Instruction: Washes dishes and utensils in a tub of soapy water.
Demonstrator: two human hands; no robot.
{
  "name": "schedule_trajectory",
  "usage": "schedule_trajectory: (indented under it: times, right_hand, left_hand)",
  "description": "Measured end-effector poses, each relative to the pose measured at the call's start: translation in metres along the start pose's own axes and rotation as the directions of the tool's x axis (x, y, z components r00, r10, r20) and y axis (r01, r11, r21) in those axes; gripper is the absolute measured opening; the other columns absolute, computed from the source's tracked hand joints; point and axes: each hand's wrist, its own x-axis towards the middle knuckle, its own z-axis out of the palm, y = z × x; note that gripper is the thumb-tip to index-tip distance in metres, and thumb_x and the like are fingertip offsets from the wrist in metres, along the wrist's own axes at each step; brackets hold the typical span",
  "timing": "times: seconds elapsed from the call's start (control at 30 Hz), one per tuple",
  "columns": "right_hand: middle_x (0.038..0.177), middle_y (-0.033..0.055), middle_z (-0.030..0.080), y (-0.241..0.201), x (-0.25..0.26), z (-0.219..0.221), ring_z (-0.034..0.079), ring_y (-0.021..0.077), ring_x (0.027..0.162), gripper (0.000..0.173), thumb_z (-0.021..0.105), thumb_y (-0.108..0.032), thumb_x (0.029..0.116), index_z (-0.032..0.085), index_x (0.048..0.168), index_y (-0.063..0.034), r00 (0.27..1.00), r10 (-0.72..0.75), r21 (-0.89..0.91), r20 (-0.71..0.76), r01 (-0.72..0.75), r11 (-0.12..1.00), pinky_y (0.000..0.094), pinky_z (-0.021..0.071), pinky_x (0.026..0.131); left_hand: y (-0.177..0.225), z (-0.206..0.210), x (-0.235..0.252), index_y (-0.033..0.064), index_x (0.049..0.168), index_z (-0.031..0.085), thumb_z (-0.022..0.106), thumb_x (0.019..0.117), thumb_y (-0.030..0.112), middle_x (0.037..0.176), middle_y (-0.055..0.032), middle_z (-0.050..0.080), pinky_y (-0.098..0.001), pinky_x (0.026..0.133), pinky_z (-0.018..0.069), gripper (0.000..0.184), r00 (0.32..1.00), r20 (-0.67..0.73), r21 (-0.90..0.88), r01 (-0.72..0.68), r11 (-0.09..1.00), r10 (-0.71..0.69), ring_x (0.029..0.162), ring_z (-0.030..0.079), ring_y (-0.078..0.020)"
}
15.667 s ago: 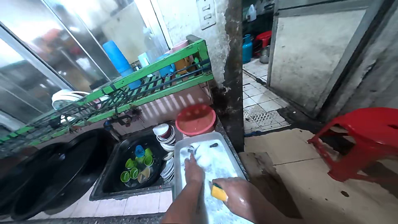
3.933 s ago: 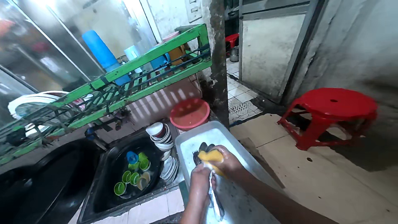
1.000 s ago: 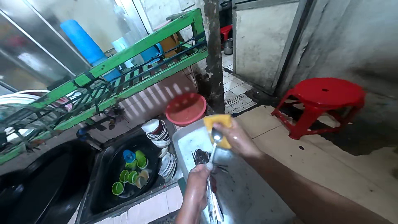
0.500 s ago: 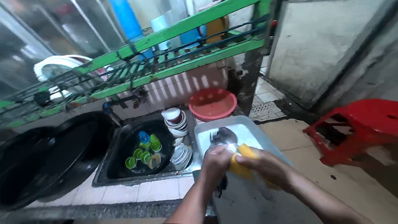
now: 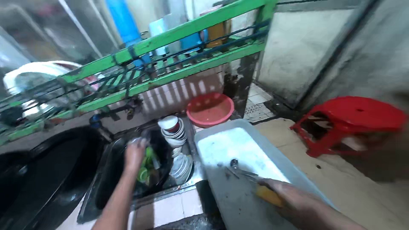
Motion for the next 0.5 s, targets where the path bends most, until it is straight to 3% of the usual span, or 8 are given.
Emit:
schedule_trajectory:
  times: [0.07, 0.17, 0.23, 0.3, 0.37, 0.43, 0.5]
  right_hand:
    - [0.130, 0.0205, 0.065, 0.004, 0.000, 0.012, 0.062, 0.0414, 0.121, 0.056, 0.073, -0.013, 0.0889, 0.058, 0.143, -0.0136, 0.998, -0.008, -0.070, -0.059, 0.004, 0.998, 0.0618, 0.0475, 0.102]
    - [0.133, 0.0191, 0.064, 0.015, 0.007, 0.033, 0.061, 0.0422, 0.122, 0.052, 0.069, -0.008, 0.0919, 0.059, 0.142, -0.0154, 0.983, -0.039, -0.143, -0.180, 0.013, 0.990, 0.0612, 0.0466, 0.103]
    - [0.149, 0.0162, 0.053, 0.011, 0.005, 0.033, 0.049, 0.0434, 0.136, 0.061, 0.069, -0.010, 0.0927, 0.051, 0.150, -0.0182, 0.991, 0.005, -0.153, -0.132, -0.025, 0.988, 0.0644, 0.0380, 0.110]
    - [0.165, 0.0153, 0.032, 0.008, 0.003, 0.033, 0.033, 0.0475, 0.147, 0.074, 0.072, -0.015, 0.0925, 0.039, 0.159, -0.0225, 0.999, 0.025, -0.165, -0.028, -0.030, 0.986, 0.0726, 0.0277, 0.113]
    - [0.170, 0.0165, 0.019, 0.005, 0.003, 0.031, 0.023, 0.0492, 0.151, 0.078, 0.070, -0.014, 0.0947, 0.032, 0.162, -0.0242, 0.997, 0.047, -0.190, 0.068, -0.033, 0.981, 0.0748, 0.0234, 0.113]
    - [0.166, 0.0217, 0.026, -0.003, 0.001, 0.026, 0.030, 0.0493, 0.148, 0.070, 0.063, -0.010, 0.0985, 0.034, 0.161, -0.0233, 0.994, 0.059, -0.223, 0.097, -0.036, 0.974, 0.0723, 0.0301, 0.110]
    - [0.154, 0.0259, 0.043, -0.006, 0.000, 0.026, 0.044, 0.0494, 0.138, 0.068, 0.063, -0.007, 0.0963, 0.039, 0.158, -0.0219, 0.998, 0.042, -0.241, 0.051, -0.028, 0.970, 0.0701, 0.0373, 0.105]
  left_hand:
    - [-0.047, 0.003, 0.018, -0.0043, 0.131, 0.064, 0.050, 0.1081, 0.028, 0.141, -0.0300, 0.055, -0.0577, 0.112, 0.0423, 0.042, 0.997, 0.073, 0.293, 0.000, 0.956, -0.022, 0.132, 0.054, -0.0437]
    - [-0.091, 0.004, 0.029, -0.0034, 0.136, 0.059, 0.056, 0.1038, 0.014, 0.142, -0.0312, 0.054, -0.0580, 0.111, 0.0431, 0.037, 0.964, 0.188, 0.499, 0.072, 0.863, -0.189, 0.134, 0.052, -0.0458]
    - [-0.094, 0.005, 0.034, 0.0009, 0.137, 0.061, 0.057, 0.1018, 0.009, 0.139, -0.0296, 0.058, -0.0604, 0.110, 0.0432, 0.036, 0.939, 0.250, 0.542, 0.066, 0.838, -0.236, 0.133, 0.054, -0.0461]
    - [-0.064, 0.003, 0.033, 0.0010, 0.135, 0.064, 0.056, 0.1026, 0.008, 0.137, -0.0287, 0.060, -0.0611, 0.110, 0.0418, 0.033, 0.939, 0.297, 0.500, 0.005, 0.866, -0.176, 0.132, 0.055, -0.0459]
    - [-0.014, 0.004, 0.028, 0.0007, 0.136, 0.063, 0.053, 0.1029, 0.004, 0.141, -0.0262, 0.058, -0.0572, 0.114, 0.0391, 0.035, 0.945, 0.322, 0.369, -0.077, 0.926, -0.050, 0.135, 0.053, -0.0423]
    - [0.044, 0.012, 0.012, -0.0006, 0.138, 0.060, 0.051, 0.1045, 0.006, 0.145, -0.0233, 0.056, -0.0513, 0.116, 0.0393, 0.036, 0.933, 0.348, 0.171, -0.160, 0.972, 0.092, 0.137, 0.052, -0.0372]
    - [0.103, 0.029, -0.023, 0.0011, 0.139, 0.060, 0.054, 0.1048, 0.010, 0.142, -0.0211, 0.058, -0.0494, 0.111, 0.0443, 0.036, 0.904, 0.382, -0.082, -0.176, 0.981, 0.194, 0.132, 0.057, -0.0334]
